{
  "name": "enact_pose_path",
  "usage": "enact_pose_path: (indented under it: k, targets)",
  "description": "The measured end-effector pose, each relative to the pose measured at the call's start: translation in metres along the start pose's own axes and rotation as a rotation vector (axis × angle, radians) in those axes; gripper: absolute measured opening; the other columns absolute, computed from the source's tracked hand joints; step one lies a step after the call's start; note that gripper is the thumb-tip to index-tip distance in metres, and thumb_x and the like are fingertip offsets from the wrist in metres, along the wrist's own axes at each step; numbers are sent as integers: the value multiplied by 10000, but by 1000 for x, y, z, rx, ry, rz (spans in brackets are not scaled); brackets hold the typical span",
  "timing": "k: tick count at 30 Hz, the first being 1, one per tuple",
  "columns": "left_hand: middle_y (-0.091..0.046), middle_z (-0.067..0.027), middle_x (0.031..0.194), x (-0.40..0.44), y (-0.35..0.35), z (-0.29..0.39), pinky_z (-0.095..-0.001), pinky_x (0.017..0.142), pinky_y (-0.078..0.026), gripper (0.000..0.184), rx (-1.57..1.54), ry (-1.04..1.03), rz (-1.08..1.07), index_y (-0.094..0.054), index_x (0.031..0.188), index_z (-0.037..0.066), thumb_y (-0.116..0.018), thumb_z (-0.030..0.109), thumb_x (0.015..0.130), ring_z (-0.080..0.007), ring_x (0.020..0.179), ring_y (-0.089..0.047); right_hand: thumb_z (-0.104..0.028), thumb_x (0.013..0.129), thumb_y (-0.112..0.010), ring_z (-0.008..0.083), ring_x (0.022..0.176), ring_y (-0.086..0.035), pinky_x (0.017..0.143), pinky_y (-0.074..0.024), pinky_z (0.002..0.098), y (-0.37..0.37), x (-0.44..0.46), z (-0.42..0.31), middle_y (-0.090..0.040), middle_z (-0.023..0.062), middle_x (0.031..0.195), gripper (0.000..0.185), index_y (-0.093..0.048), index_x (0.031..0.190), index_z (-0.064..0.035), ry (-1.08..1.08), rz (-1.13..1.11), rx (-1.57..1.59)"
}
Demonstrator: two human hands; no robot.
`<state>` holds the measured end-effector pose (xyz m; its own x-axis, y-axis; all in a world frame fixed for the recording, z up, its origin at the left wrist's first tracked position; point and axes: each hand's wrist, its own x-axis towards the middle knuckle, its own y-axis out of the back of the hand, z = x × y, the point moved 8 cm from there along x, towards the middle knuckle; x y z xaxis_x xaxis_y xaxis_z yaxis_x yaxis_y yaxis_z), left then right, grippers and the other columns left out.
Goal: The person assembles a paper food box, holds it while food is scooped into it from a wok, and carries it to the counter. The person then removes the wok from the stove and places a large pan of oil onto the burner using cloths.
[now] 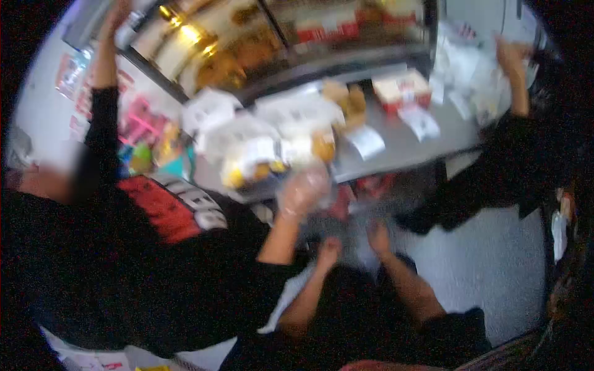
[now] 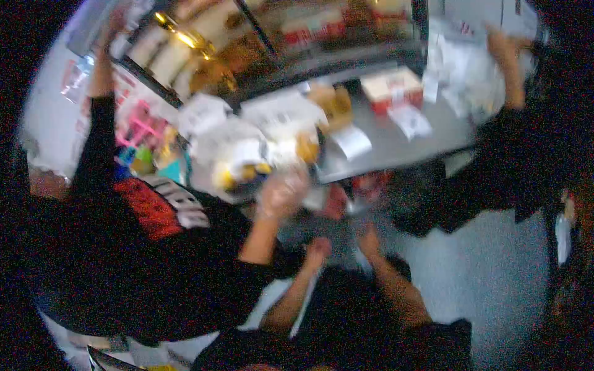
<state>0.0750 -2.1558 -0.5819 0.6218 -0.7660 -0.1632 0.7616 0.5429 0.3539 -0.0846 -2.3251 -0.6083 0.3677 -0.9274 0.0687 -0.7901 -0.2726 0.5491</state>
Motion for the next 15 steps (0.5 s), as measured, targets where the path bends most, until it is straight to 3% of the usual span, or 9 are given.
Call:
enact_pose_path:
  k: [1,2,3,5,7,10,13,14,15]
  targets:
    - [-604,-70,852,32,-16,-55,-311,724,-460,125,279,-209,-7,-574,923,18,-511,63,825,-173,782,-566,-162,806,-565,360,939,-524,865,-394,423,38,18,-71,-543,207,1040,322,-509,1078,0,254,-1,-3]
    - [-619,-83,893,37,-16,-28,-325,757,-459,158,1,78,45,-588,953,12,-536,91,827,-185,827,-578,-177,805,-574,342,1003,-479,894,-365,422,68,34,-103,-498,207,1053,309,-510,1060,-14,362,204,130]
    - [-629,-91,914,49,-17,-16,-317,778,-457,173,-6,223,129,-600,960,16,-565,108,818,-190,853,-587,-152,787,-601,325,1052,-429,922,-328,429,88,47,-118,-457,184,1077,313,-503,1059,-30,423,260,209]
    - [-629,-97,905,88,-27,-56,-310,782,-456,193,10,-37,311,-598,967,18,-600,111,798,-199,834,-589,-116,762,-638,303,1083,-388,936,-307,444,128,62,-108,-431,136,1105,347,-485,1068,-56,746,563,195]
    - [-623,-103,914,130,-40,-121,-299,790,-451,209,198,-102,234,-596,959,15,-626,110,775,-196,848,-585,-131,789,-626,289,1122,-354,975,-279,434,174,78,-113,-431,122,1126,367,-471,1107,-32,848,732,47]
    - [-608,-95,854,137,-48,-85,-298,772,-449,166,286,-203,397,-589,913,23,-631,85,765,-194,811,-576,-169,803,-611,264,1116,-373,982,-289,402,203,102,-80,-438,115,1148,361,-535,1144,-78,938,959,69]
    - [-542,-40,773,96,-22,-41,-277,712,-435,121,179,-461,880,-538,836,32,-624,29,751,-143,741,-521,-221,827,-597,242,1104,-412,946,-306,368,224,106,-68,-511,96,1143,324,-578,1134,-122,1059,1108,79]
    - [-571,-33,854,94,32,-47,-274,733,-441,205,-40,-430,888,-539,863,45,-681,43,715,-152,767,-528,-221,827,-597,242,1104,-412,946,-306,368,225,96,-109,-511,96,1143,324,-578,1134,-122,1074,1115,80]
    - [-567,-19,845,93,49,-41,-264,730,-440,227,-158,-570,886,-551,885,55,-696,62,710,-130,762,-522,-250,834,-587,232,1100,-420,947,-293,366,226,103,-112,-526,82,1136,310,-586,1128,-152,1057,1121,-23]
